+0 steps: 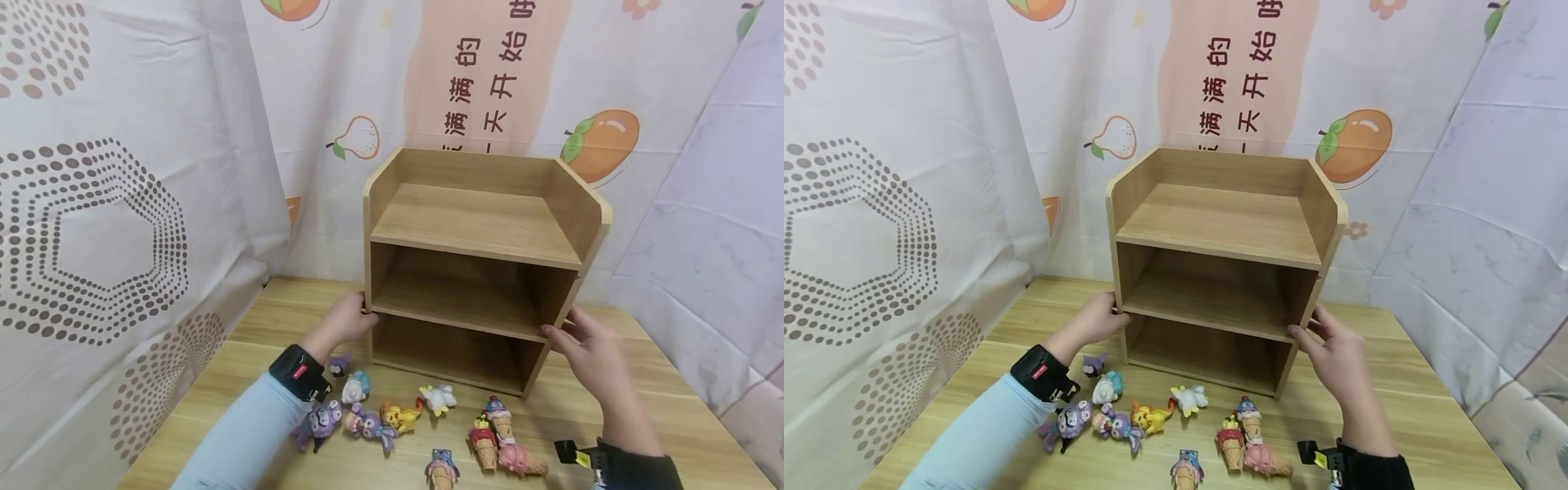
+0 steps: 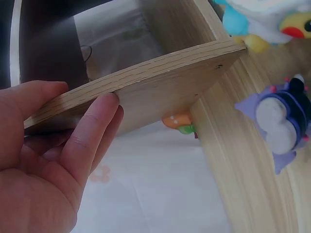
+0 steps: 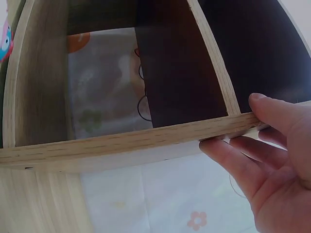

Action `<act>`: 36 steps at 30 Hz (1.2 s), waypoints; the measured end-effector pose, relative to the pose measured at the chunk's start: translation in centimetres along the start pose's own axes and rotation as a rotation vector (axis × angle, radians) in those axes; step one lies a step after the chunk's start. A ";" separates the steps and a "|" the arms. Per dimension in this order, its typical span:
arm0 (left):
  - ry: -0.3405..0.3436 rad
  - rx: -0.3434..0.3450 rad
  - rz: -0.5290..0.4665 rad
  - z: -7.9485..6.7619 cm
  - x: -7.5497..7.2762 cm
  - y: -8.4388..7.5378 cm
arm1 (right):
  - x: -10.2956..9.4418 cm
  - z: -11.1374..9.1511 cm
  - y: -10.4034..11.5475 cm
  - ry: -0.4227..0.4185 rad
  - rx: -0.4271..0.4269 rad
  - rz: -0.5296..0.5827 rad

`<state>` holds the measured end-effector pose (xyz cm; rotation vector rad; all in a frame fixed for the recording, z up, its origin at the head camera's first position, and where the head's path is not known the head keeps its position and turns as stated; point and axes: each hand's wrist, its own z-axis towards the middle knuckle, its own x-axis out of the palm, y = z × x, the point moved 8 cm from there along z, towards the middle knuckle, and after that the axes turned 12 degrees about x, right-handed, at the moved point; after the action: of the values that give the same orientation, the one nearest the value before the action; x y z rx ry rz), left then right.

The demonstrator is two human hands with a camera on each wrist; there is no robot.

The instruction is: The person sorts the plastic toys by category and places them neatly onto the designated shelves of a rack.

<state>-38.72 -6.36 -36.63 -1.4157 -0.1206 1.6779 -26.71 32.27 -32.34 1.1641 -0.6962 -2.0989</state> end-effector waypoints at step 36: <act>-0.089 -0.033 -0.026 -4.3 -1.9 1.2 | 3.1 0.5 1.5 0.066 0.029 -0.104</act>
<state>-35.99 -10.27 -37.37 -1.3584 -0.2162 1.7249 -27.97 29.04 -32.72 1.3048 -0.6502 -2.1321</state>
